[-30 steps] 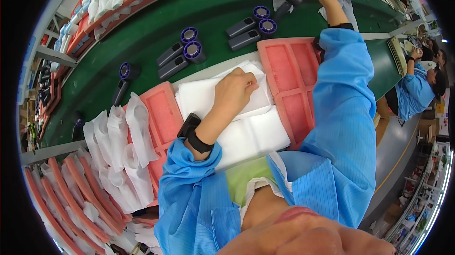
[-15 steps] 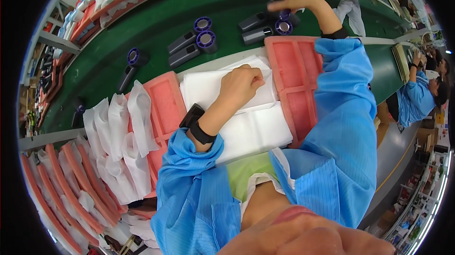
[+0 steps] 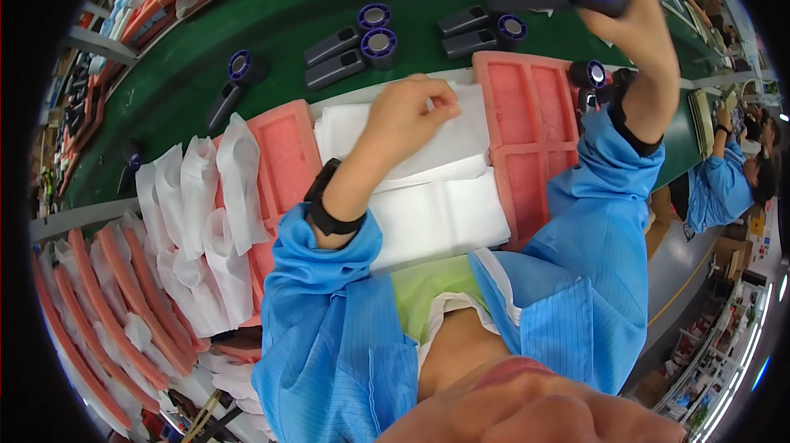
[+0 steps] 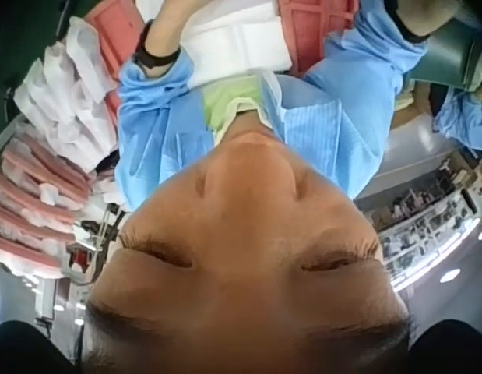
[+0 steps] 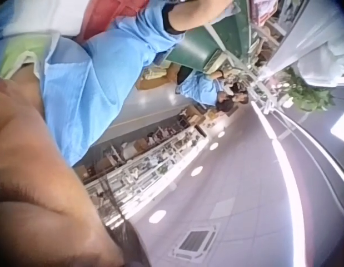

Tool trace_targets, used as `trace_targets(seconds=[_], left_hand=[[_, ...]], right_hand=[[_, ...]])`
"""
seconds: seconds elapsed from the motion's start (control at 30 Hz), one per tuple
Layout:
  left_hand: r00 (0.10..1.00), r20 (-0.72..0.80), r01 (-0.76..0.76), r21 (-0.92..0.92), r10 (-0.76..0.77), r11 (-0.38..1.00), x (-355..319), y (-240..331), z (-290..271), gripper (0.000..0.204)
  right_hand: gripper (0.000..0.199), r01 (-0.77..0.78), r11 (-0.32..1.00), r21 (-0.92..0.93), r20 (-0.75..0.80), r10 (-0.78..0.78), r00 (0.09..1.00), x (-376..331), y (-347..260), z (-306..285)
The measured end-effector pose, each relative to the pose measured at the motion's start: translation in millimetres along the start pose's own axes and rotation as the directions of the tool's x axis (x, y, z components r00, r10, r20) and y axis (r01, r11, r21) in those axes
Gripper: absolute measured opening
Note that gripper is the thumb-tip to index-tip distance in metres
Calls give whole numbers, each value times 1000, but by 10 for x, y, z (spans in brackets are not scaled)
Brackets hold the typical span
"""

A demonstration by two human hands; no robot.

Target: Assembling hair dryer components and wrapping them in protective plastic film at a factory workstation.

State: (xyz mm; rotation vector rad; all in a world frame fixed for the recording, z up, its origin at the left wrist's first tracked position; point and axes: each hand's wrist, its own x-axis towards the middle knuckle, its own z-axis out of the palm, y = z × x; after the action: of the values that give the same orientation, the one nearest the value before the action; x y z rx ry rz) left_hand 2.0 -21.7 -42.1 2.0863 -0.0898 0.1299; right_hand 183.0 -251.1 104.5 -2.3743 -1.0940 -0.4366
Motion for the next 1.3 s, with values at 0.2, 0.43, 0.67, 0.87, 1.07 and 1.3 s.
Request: trace_targets(seconds=[0.2,0.43,0.67,0.87,1.07,1.3], left_hand=[[992,-122,-70,-270,38,960,-94,164,-360,8],[959,-265,-118,-696,-101,708,-206,389,-400,9],[917,-368,-265,-850,-152,455,-89,393,-317,6],[687,-627,-317,197,367,928,-198,558,19,9],[642,-539,-439,324,545,838,-167,547,237,31],[700,-624,-181,315,347,932,-91,517,-192,63]], right_hand=[[52,78,746,662,66,-161,985,-524,-454,-91],[66,293,688,663,72,-449,891,-383,-839,648],[74,339,854,395,-77,-336,939,-483,-1063,1023],[76,384,882,273,-208,-336,919,-454,-992,1081],[62,-21,836,548,-157,128,979,-440,-923,1204],[61,-54,458,888,22,75,997,-650,-1169,1193]])
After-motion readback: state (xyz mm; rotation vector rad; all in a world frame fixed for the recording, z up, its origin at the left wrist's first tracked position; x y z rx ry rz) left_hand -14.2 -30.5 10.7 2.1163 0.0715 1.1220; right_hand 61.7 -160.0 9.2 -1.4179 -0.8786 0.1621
